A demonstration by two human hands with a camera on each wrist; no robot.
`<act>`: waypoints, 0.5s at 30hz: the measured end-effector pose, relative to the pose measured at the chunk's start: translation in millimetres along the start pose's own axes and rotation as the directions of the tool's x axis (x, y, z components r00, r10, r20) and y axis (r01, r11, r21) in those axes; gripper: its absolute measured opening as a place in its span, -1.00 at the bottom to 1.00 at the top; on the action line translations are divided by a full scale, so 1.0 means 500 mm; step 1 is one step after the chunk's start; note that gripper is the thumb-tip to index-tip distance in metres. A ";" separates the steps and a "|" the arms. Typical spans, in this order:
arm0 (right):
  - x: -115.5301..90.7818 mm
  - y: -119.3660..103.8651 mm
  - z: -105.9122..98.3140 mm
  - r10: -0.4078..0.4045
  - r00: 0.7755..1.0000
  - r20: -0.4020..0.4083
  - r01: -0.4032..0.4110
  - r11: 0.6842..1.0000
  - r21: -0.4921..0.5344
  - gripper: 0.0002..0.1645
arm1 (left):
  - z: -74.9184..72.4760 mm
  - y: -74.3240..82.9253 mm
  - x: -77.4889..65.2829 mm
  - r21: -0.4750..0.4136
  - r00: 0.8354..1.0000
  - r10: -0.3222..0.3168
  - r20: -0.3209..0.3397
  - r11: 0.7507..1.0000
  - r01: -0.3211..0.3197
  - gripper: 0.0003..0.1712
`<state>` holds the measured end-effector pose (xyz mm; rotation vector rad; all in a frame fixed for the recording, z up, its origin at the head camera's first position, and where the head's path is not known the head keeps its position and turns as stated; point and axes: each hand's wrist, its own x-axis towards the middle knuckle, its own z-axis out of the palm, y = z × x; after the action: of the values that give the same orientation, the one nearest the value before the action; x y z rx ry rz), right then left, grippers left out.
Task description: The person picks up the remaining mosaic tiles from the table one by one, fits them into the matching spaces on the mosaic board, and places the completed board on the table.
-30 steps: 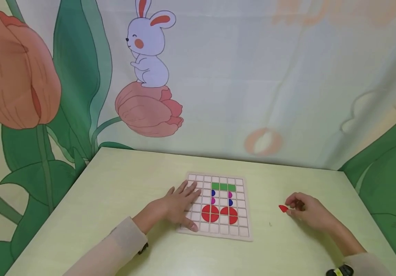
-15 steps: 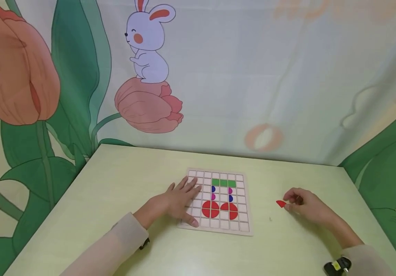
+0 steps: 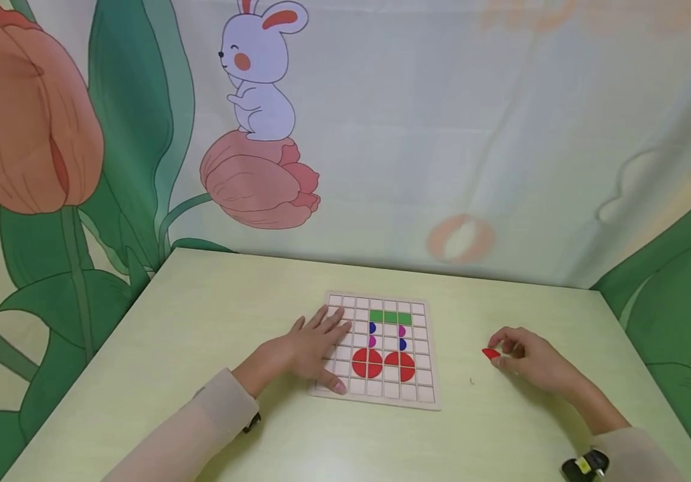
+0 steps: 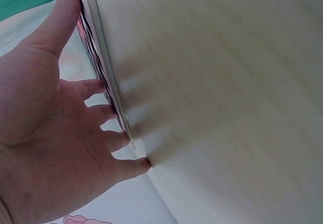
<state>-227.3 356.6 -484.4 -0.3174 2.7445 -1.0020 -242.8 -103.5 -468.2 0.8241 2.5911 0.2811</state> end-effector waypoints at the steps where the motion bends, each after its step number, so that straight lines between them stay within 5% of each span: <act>1: 0.001 -0.002 0.000 0.002 1.000 -0.003 -0.002 1.000 -0.002 -0.73 | -0.001 0.000 0.000 -0.001 1.000 -0.001 -0.001 1.000 0.001 0.46; 15: 0.005 0.002 0.004 0.009 1.000 -0.012 -0.008 0.999 0.045 -0.77 | 0.000 0.000 0.003 0.005 1.000 -0.012 -0.007 1.000 0.012 0.45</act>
<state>-229.3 355.7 -486.8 -0.2928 2.7274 -1.0651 -244.1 -102.7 -468.7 0.8098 2.6031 0.2745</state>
